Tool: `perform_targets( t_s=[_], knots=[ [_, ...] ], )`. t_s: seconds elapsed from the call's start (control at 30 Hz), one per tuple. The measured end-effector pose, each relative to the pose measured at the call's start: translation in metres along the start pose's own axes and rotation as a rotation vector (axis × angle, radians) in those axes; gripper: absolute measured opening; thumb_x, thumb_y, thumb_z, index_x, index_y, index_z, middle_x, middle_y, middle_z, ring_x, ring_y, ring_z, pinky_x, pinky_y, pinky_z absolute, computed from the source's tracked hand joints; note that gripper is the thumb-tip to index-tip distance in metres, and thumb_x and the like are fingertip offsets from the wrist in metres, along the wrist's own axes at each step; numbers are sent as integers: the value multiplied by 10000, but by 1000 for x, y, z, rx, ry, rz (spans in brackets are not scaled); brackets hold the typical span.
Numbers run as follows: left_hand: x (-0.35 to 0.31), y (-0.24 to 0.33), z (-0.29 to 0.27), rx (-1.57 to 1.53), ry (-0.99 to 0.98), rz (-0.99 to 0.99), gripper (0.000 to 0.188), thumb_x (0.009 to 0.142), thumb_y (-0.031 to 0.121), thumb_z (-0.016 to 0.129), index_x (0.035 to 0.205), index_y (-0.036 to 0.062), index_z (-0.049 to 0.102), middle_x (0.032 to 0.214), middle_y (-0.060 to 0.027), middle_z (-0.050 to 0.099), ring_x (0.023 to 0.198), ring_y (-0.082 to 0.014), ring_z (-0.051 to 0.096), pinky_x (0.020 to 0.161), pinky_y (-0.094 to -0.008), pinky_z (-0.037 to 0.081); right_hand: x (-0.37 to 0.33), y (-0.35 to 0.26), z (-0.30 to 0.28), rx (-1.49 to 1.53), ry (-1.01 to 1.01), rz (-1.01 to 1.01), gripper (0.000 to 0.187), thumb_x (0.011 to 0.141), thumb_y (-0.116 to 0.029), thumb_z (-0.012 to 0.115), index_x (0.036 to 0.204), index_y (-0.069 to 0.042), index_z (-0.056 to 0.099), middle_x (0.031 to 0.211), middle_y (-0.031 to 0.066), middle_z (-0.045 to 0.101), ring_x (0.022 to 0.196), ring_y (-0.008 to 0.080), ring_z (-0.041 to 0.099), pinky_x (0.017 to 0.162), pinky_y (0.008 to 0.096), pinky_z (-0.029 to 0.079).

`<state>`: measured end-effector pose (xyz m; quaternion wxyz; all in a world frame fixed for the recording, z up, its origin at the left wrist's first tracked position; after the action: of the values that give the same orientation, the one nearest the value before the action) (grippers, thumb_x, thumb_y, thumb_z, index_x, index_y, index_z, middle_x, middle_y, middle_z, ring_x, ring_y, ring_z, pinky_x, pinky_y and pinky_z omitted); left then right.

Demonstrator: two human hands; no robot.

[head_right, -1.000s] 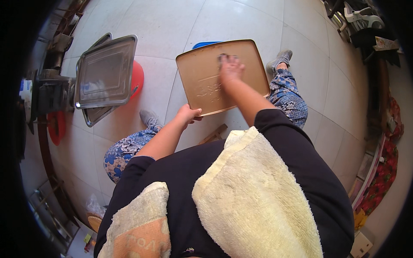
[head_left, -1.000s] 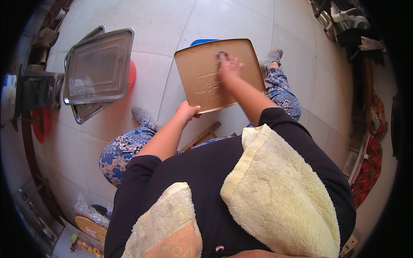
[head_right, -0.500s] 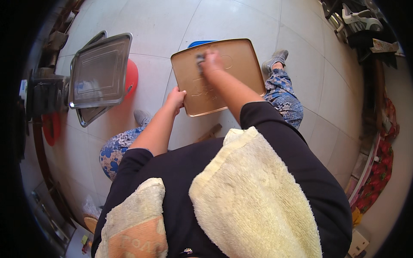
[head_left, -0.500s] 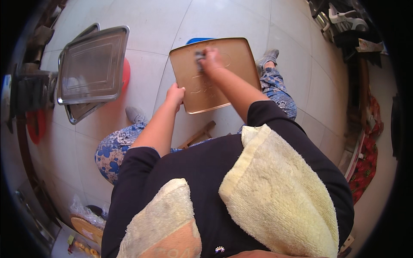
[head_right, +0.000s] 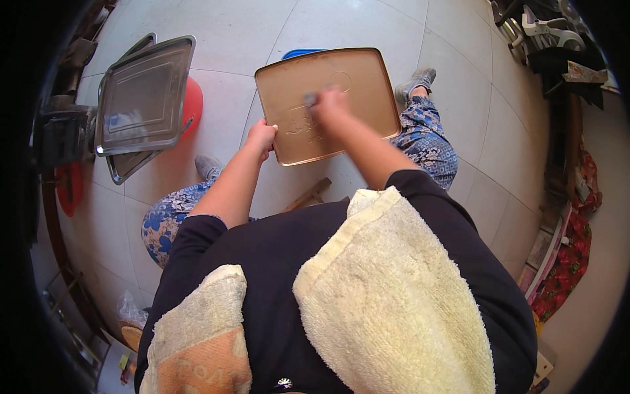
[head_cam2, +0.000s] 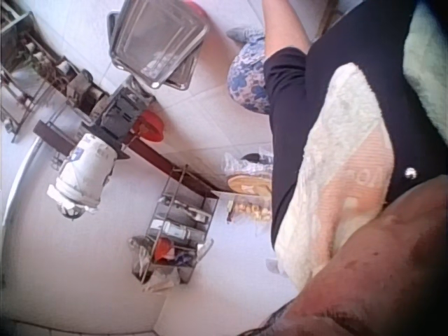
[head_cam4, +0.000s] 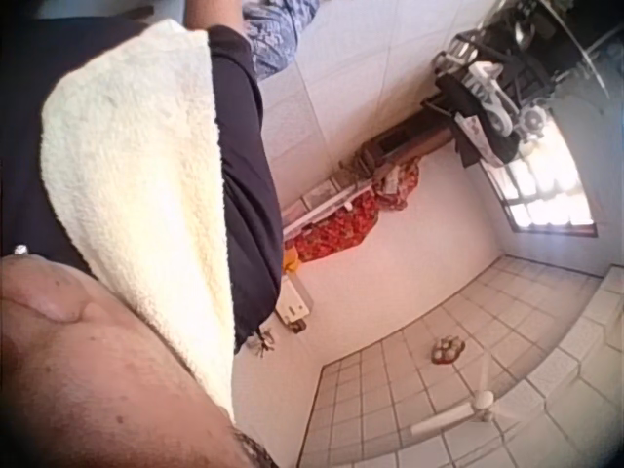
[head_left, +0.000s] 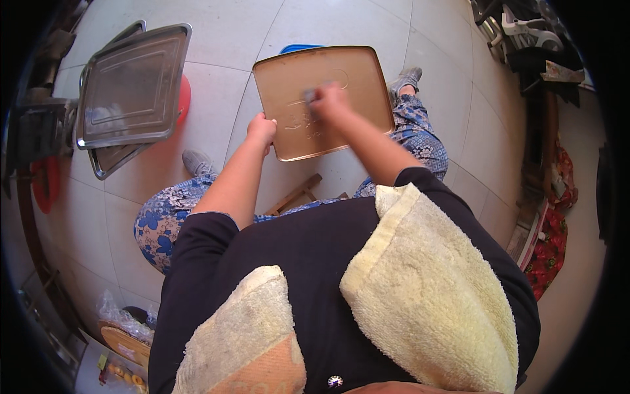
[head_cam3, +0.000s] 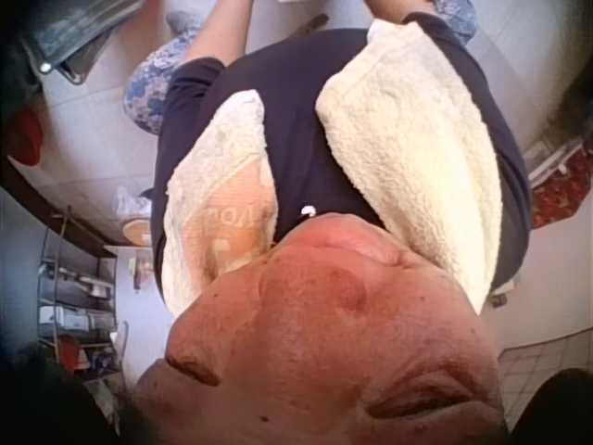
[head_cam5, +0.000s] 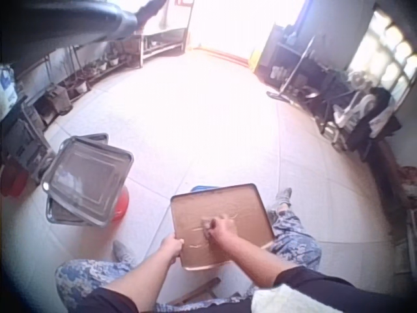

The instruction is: The person sits on the floor and scrubs several metal trays with a sponge. They dip the sponge into a blue bucket of water and wipe the trays, placing the cleaned ones into a red bucket.

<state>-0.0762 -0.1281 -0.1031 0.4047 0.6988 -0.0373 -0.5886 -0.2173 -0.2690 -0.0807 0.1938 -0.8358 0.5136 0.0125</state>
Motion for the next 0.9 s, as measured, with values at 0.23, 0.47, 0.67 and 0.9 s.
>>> perform_targets(
  t_s=[0.23,0.47,0.67,0.9],
  knots=[
    [-3,4,3,6,-41,-12,251,908,64,467,1153,22,505,1054,-138,600,893,-261,616,697,-432,531,-2,18,17,-1,200,-194,46,735,-173,659,773,-149,647,963,144,591,871,345,583,757,434,502],
    [10,1,-1,40,-18,92,614,796,292,699,1266,34,400,1095,-176,603,941,-302,626,744,-419,533,14,86,-24,-91,358,294,351,787,-146,648,1129,-187,581,1218,78,481,1099,316,483,915,409,445],
    [-6,19,0,485,299,300,708,738,379,758,1243,23,414,1071,-201,639,973,-333,632,832,-397,506,54,10,-3,-72,296,48,405,828,-154,567,1220,-257,549,1297,47,461,1146,307,461,927,458,420],
    [15,-1,-2,562,305,242,590,764,407,715,1155,56,449,963,-243,651,908,-422,620,778,-464,497,33,-131,13,-220,29,-340,427,783,-145,587,1206,-197,556,1290,57,480,1135,275,486,884,406,440]
  ],
)
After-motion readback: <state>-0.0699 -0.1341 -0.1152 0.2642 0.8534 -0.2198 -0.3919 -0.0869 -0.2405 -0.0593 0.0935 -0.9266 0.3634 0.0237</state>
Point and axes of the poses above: each hand's wrist, its own x-axis towards the middle knuckle, its own z-axis out of the palm, y = z × x, the point moved 2 cm from there along x, towards the middle knuckle
